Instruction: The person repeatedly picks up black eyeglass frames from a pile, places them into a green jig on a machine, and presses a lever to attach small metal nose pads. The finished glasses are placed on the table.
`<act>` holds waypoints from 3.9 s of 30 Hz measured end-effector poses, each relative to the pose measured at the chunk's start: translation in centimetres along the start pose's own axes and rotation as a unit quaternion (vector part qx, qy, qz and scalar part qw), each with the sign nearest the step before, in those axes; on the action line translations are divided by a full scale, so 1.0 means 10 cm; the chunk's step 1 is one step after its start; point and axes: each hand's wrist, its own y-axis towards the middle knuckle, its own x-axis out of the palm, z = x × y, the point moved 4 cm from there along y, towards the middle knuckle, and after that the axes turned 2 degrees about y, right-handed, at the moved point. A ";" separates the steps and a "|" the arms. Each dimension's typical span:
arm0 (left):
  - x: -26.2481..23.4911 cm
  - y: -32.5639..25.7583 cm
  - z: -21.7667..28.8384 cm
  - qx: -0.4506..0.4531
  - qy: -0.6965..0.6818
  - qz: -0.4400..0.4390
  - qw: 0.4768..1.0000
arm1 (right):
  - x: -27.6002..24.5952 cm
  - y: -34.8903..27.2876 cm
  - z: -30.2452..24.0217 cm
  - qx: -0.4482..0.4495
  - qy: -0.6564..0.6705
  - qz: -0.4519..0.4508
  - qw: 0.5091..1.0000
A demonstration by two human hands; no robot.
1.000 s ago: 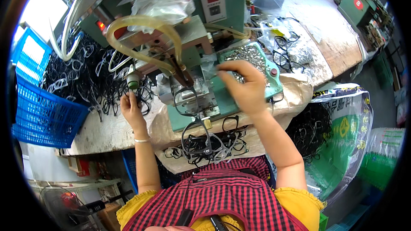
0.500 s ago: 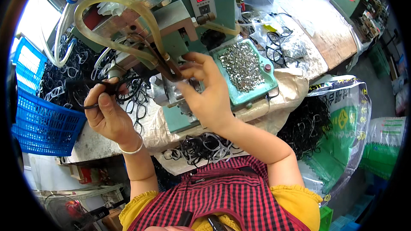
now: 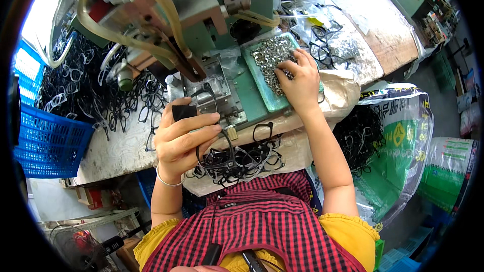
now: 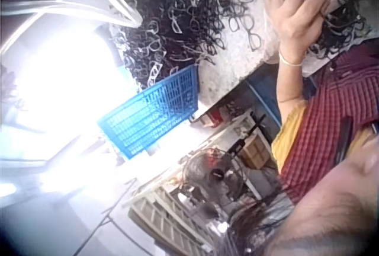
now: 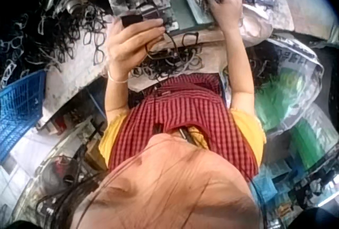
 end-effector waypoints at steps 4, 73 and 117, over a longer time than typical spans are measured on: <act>0.02 -0.03 0.00 -0.002 -0.006 0.008 1.000 | 0.07 0.09 -0.17 -0.026 0.000 0.035 0.999; 0.59 -0.16 0.13 -0.526 -0.692 0.005 0.494 | 0.11 0.02 -0.34 -0.136 0.066 -0.064 0.987; -0.13 -1.16 -0.92 -0.377 -0.302 0.404 0.776 | 0.01 0.16 -1.32 0.131 0.505 -0.010 0.853</act>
